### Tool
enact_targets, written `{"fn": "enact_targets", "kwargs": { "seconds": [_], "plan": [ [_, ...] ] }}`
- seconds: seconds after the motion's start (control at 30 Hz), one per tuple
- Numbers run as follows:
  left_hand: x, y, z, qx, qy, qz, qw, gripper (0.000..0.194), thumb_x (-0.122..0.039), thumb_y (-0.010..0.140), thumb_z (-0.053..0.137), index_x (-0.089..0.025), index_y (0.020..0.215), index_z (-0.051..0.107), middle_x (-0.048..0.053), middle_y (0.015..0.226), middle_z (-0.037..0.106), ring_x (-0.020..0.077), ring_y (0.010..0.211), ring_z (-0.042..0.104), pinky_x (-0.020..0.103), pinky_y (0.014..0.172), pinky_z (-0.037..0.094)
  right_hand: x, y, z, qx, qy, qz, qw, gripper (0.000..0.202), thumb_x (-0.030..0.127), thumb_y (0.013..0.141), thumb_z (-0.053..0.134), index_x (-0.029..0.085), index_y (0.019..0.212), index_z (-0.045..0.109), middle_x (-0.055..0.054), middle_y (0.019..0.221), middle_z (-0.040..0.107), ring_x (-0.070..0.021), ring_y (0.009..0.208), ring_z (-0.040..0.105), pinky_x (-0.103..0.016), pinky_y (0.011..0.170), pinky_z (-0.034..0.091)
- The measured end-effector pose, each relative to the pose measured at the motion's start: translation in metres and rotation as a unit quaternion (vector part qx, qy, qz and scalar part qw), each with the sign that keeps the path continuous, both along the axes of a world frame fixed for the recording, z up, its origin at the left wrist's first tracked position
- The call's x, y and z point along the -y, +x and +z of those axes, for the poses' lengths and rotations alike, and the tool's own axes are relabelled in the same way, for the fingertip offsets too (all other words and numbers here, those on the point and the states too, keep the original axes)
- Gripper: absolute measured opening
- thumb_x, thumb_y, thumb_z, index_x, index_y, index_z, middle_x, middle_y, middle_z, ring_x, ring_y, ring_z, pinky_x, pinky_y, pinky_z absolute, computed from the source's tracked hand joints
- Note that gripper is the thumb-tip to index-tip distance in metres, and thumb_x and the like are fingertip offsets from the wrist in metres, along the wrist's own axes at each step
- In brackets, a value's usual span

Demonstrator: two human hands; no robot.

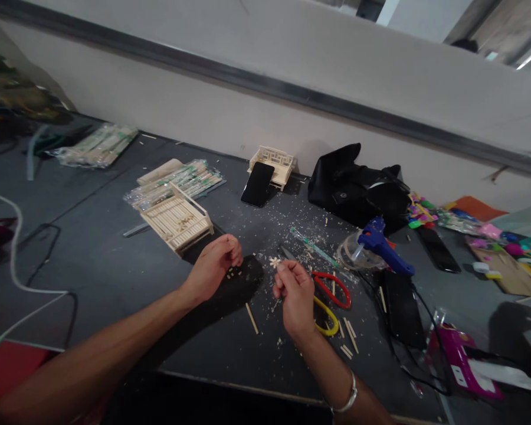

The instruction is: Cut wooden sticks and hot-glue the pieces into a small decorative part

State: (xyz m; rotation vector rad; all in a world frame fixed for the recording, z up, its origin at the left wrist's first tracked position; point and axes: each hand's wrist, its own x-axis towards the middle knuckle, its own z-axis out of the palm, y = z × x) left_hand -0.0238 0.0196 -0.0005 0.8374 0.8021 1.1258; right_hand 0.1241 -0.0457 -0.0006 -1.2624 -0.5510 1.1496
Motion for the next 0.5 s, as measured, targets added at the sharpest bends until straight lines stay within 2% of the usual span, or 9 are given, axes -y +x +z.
{"fn": "enact_targets", "kwargs": {
  "seconds": [0.1, 0.2, 0.27, 0.33, 0.4, 0.5],
  "plan": [
    [-0.001, -0.001, 0.002, 0.014, 0.018, 0.005, 1.000, 0.031, -0.029, 0.071, 0.063, -0.020, 0.052, 0.040, -0.007, 0.050, 0.034, 0.0075, 0.047, 0.028, 0.023, 0.050, 0.032, -0.001, 0.001, 0.001, 0.001, 0.007, 0.000, 1.000, 0.031, 0.041, 0.062, 0.081, 0.021, 0.065, 0.057, 0.008, 0.050, 0.047, -0.0070, 0.045, 0.040, -0.019, 0.040, 0.033],
    [-0.003, -0.005, 0.006, 0.014, 0.057, 0.038, 0.998, 0.039, -0.034, 0.075, 0.066, -0.021, 0.051, 0.038, -0.007, 0.048, 0.031, 0.0079, 0.047, 0.027, 0.023, 0.049, 0.032, -0.001, 0.003, 0.001, 0.004, 0.018, -0.001, 1.000, 0.032, 0.041, 0.061, 0.081, 0.022, 0.065, 0.056, 0.008, 0.052, 0.045, -0.0072, 0.045, 0.040, -0.019, 0.040, 0.033],
    [-0.005, -0.008, 0.008, 0.020, 0.095, 0.078, 0.992, 0.037, -0.037, 0.077, 0.068, -0.020, 0.054, 0.045, -0.007, 0.050, 0.035, 0.0086, 0.049, 0.033, 0.024, 0.053, 0.036, -0.002, 0.004, 0.001, 0.005, 0.026, 0.005, 1.000, 0.032, 0.041, 0.062, 0.081, 0.022, 0.066, 0.055, 0.008, 0.053, 0.045, -0.0074, 0.046, 0.039, -0.020, 0.041, 0.033],
    [-0.007, -0.010, 0.009, 0.009, 0.128, 0.100, 0.987, 0.028, -0.037, 0.076, 0.072, -0.020, 0.062, 0.055, -0.005, 0.057, 0.047, 0.0097, 0.055, 0.043, 0.025, 0.058, 0.041, -0.002, 0.005, 0.001, 0.004, 0.036, 0.013, 0.999, 0.032, 0.041, 0.064, 0.080, 0.022, 0.067, 0.055, 0.008, 0.053, 0.045, -0.0076, 0.046, 0.039, -0.020, 0.041, 0.034],
    [-0.009, -0.012, 0.008, -0.013, 0.145, 0.099, 0.984, 0.020, -0.034, 0.073, 0.076, -0.020, 0.069, 0.062, -0.003, 0.065, 0.056, 0.0107, 0.061, 0.051, 0.026, 0.062, 0.044, -0.001, 0.005, 0.001, 0.002, 0.042, 0.020, 0.999, 0.032, 0.041, 0.064, 0.080, 0.022, 0.066, 0.055, 0.008, 0.054, 0.044, -0.0079, 0.047, 0.039, -0.020, 0.041, 0.034],
    [-0.010, -0.012, 0.005, -0.028, 0.152, 0.093, 0.984, 0.019, -0.030, 0.070, 0.079, -0.018, 0.069, 0.064, -0.002, 0.068, 0.060, 0.0107, 0.064, 0.056, 0.026, 0.065, 0.047, -0.001, 0.006, 0.001, -0.002, 0.047, 0.023, 0.999, 0.033, 0.041, 0.063, 0.081, 0.022, 0.067, 0.055, 0.007, 0.054, 0.044, -0.0081, 0.048, 0.039, -0.020, 0.041, 0.034]
  ]
}}
